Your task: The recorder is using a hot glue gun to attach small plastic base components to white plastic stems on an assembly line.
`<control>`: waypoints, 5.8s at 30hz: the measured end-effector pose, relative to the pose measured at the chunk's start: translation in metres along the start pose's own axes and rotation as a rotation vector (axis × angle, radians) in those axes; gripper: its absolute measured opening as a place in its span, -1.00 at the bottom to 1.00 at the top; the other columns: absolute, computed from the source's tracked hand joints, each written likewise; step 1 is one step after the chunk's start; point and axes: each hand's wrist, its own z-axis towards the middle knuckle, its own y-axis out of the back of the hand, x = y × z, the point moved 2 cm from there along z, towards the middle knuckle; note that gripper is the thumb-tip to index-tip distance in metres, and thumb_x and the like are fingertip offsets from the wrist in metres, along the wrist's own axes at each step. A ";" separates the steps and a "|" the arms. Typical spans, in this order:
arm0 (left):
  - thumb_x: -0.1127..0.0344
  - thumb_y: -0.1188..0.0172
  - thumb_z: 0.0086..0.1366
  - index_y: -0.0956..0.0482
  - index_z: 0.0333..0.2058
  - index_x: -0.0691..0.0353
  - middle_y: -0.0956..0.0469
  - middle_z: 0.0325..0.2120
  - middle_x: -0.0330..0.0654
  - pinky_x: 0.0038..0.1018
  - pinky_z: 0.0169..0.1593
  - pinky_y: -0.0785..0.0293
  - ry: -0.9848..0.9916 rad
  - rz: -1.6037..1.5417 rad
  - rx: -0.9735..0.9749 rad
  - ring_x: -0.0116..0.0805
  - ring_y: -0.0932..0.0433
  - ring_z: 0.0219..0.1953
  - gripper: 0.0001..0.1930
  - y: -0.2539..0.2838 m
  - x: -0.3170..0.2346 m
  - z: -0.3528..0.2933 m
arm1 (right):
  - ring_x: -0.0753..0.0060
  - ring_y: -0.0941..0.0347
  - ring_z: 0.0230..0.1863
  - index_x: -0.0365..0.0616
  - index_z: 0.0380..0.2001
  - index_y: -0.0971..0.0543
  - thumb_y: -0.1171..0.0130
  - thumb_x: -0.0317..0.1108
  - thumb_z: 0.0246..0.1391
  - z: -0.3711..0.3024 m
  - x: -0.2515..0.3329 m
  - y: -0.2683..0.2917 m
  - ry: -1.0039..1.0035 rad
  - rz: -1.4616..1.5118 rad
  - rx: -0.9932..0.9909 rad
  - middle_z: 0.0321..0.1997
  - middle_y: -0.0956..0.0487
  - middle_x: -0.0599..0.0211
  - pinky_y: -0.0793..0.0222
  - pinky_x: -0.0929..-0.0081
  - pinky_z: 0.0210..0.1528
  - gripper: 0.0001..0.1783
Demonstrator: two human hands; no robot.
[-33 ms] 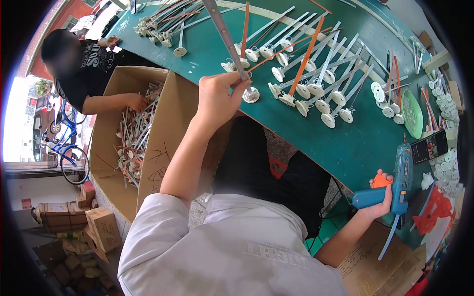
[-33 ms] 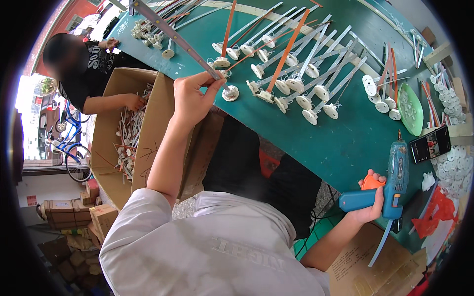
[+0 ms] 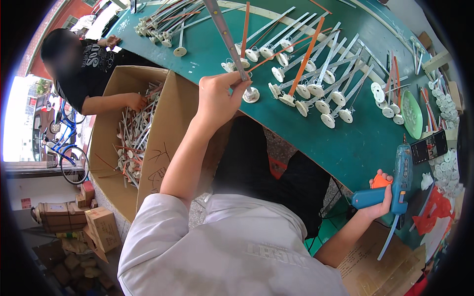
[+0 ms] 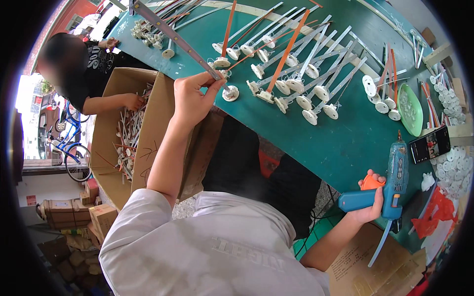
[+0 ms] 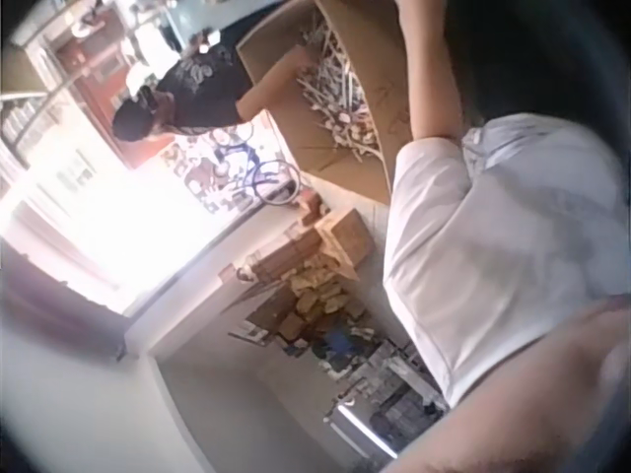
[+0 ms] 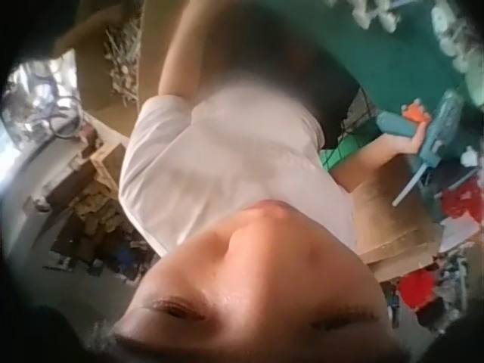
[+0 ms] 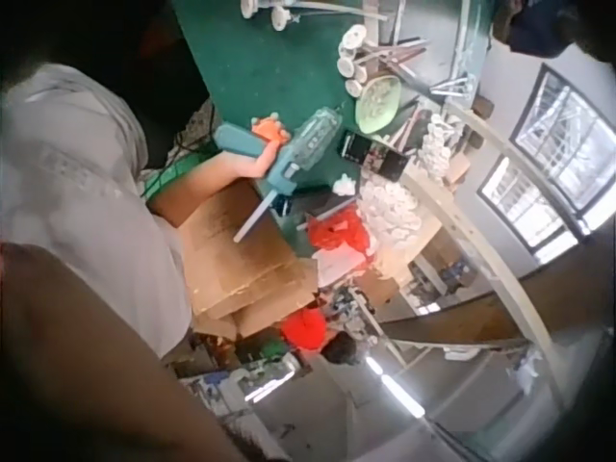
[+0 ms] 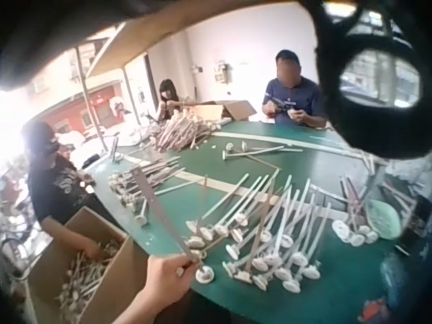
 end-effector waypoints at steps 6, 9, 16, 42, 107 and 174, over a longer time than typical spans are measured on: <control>0.46 -0.37 0.12 -0.74 -0.34 0.25 -0.66 -0.53 -0.03 -0.44 -0.44 -0.47 0.018 -0.027 0.021 -0.13 -0.61 -0.56 -0.90 0.002 0.000 0.003 | 0.16 -0.40 0.21 -0.21 0.01 -0.42 0.05 -0.27 0.28 0.000 -0.001 -0.001 0.006 0.001 0.001 0.03 -0.51 0.18 -0.41 0.34 -0.07 -0.68; 0.46 -0.38 0.13 -0.74 -0.34 0.26 -0.68 -0.51 -0.05 -0.45 -0.42 -0.49 -0.009 -0.049 0.043 -0.24 -0.65 -0.54 -0.90 0.004 0.002 0.015 | 0.15 -0.40 0.22 -0.21 0.02 -0.43 0.05 -0.27 0.29 0.001 -0.004 0.006 -0.001 -0.002 -0.011 0.03 -0.52 0.18 -0.43 0.33 -0.06 -0.67; 0.25 -0.35 0.19 -0.70 -0.20 0.28 -0.70 -0.51 -0.16 -0.48 -0.30 -0.55 0.061 -0.071 0.577 -0.44 -0.68 -0.44 -0.74 0.004 0.041 0.166 | 0.12 -0.42 0.23 -0.22 0.02 -0.46 0.04 -0.24 0.30 0.003 -0.003 -0.003 -0.048 -0.023 -0.031 0.04 -0.53 0.18 -0.46 0.33 -0.07 -0.66; 0.27 -0.37 0.05 -0.74 -0.27 0.18 -0.69 -0.26 0.02 -0.19 -0.06 -0.62 0.335 0.904 0.331 0.03 -0.68 -0.17 -0.75 0.088 0.261 0.211 | 0.18 -0.44 0.21 -0.24 0.05 -0.46 0.06 -0.24 0.32 0.005 -0.002 0.003 -0.113 -0.109 -0.109 0.04 -0.56 0.20 -0.41 0.40 -0.08 -0.64; 0.71 -0.23 0.26 -0.66 -0.25 0.49 -0.73 -0.32 -0.11 -0.68 -0.24 -0.55 0.162 -0.423 0.074 -0.59 -0.62 -0.32 -0.88 -0.057 -0.065 -0.039 | 0.19 -0.69 -0.38 -0.34 -0.29 -0.64 -0.23 -0.56 -0.11 -0.083 -0.065 -0.157 0.066 -0.556 0.557 -0.33 -0.70 0.01 -0.63 0.38 -0.28 -0.77; 0.50 0.22 0.53 -0.35 -0.18 0.30 -0.51 -0.43 -0.12 -0.51 -0.30 -0.42 -0.187 -0.405 0.356 -0.44 -0.42 -0.44 -0.86 -0.051 -0.045 -0.041 | 0.32 -0.55 -0.61 -0.20 -0.49 -0.57 -0.31 -0.49 -0.18 -0.095 -0.071 -0.166 0.117 -0.550 0.438 -0.54 -0.60 0.28 -0.47 0.52 -0.54 -0.88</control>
